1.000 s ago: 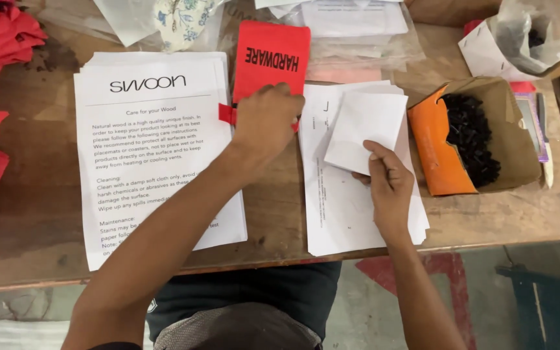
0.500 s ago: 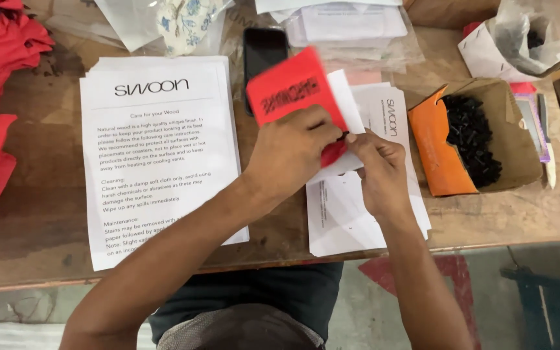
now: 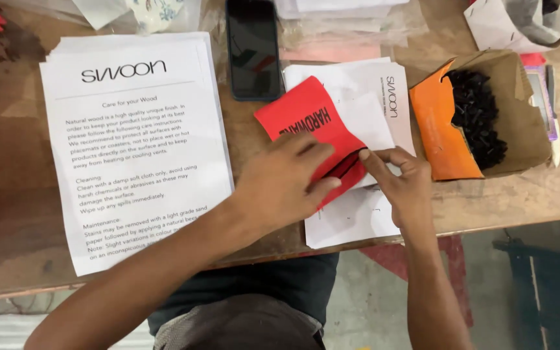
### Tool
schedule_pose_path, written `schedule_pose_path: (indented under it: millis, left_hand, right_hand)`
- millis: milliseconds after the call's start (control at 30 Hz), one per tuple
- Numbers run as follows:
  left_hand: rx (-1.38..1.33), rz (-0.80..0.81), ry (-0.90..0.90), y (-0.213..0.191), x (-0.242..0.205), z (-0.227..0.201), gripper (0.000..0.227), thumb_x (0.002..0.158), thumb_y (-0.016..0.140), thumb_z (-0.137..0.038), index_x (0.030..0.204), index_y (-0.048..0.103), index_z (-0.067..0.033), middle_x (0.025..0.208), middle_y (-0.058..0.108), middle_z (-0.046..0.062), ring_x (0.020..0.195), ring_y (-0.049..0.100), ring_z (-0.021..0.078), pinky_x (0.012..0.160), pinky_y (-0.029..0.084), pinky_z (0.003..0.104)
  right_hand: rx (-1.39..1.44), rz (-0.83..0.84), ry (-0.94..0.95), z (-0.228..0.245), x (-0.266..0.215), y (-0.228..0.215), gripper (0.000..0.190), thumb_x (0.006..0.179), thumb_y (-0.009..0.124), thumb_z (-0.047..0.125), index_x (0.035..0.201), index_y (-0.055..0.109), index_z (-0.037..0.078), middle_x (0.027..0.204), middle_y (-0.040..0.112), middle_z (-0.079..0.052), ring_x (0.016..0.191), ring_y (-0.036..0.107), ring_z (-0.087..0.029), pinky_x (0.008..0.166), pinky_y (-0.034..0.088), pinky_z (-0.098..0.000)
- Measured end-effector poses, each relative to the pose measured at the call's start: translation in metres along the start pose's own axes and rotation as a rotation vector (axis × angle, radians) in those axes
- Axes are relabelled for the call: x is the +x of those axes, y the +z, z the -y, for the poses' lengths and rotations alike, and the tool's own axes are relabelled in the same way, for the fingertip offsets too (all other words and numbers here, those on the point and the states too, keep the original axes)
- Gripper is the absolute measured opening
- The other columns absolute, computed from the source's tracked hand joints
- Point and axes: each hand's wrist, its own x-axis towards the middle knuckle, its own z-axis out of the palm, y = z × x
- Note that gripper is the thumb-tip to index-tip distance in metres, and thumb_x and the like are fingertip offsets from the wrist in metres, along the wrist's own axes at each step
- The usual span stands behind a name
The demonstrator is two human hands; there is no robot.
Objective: Packing instruction manuals and small furniture hardware components into pouches and envelopes.
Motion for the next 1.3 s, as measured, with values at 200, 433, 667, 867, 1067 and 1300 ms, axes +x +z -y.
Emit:
schedule_pose_path:
  millis: [200,433,667,867,1067,1300]
  left_hand:
    - [0.091,0.217,-0.166,0.055,-0.001,0.015,0.017,0.088,0.071,-0.021,0.096,0.069,-0.0054,0.089,0.065,0.014,0.073,0.068,0.0354,0.062,0.057,0.047]
    - [0.027,0.198,-0.194,0.062,0.000,0.020,0.010,0.088,0.067,-0.013,0.085,0.067,-0.0035,0.081,0.065,0.014,0.067,0.067,0.0346,0.061,0.056,0.046]
    - [0.011,0.150,-0.106,0.057,0.000,0.013,0.006,0.086,0.068,-0.010,0.089,0.069,-0.0053,0.081,0.063,0.011,0.070,0.066,0.0325,0.062,0.054,0.045]
    - [0.032,0.132,-0.083,0.058,0.001,0.008,0.010,0.089,0.067,-0.014,0.093,0.070,-0.0056,0.084,0.062,0.010,0.074,0.066,0.0318,0.063,0.053,0.045]
    - [0.162,0.335,-0.175,0.068,0.023,0.014,0.016,0.093,0.065,-0.020,0.089,0.069,-0.0053,0.084,0.064,0.011,0.069,0.067,0.0342,0.059,0.054,0.048]
    - [0.117,0.125,0.033,0.075,0.031,0.008,0.010,0.087,0.063,-0.007,0.095,0.069,-0.0054,0.092,0.063,0.008,0.082,0.069,0.0283,0.063,0.056,0.042]
  right_hand:
    - [-0.443,-0.506,-0.480,0.001,-0.050,-0.028,0.029,0.107,0.080,0.001,0.130,0.066,-0.010,0.119,0.067,-0.016,0.106,0.065,-0.018,0.092,0.054,-0.0264]
    - [0.027,-0.336,0.098,-0.009,-0.115,-0.018,0.048,0.086,0.075,0.001,0.133,0.067,-0.003,0.116,0.075,-0.017,0.092,0.070,-0.015,0.074,0.057,-0.0254]
    - [0.619,-0.325,0.238,-0.033,-0.112,0.001,0.038,0.090,0.066,-0.010,0.129,0.067,-0.011,0.117,0.069,-0.014,0.098,0.065,-0.014,0.085,0.053,-0.0246]
    - [0.739,-0.167,0.336,-0.031,-0.106,-0.003,0.040,0.086,0.064,-0.014,0.127,0.066,-0.012,0.113,0.071,-0.014,0.095,0.067,-0.015,0.084,0.056,-0.0275]
    - [0.685,-0.067,0.345,-0.041,-0.105,0.003,0.038,0.086,0.065,-0.011,0.124,0.069,-0.012,0.097,0.072,-0.012,0.075,0.065,-0.014,0.063,0.054,-0.0279]
    - [0.581,0.049,0.326,-0.040,-0.102,-0.001,0.035,0.088,0.064,-0.008,0.121,0.072,-0.011,0.082,0.071,-0.013,0.057,0.060,-0.013,0.046,0.050,-0.0296]
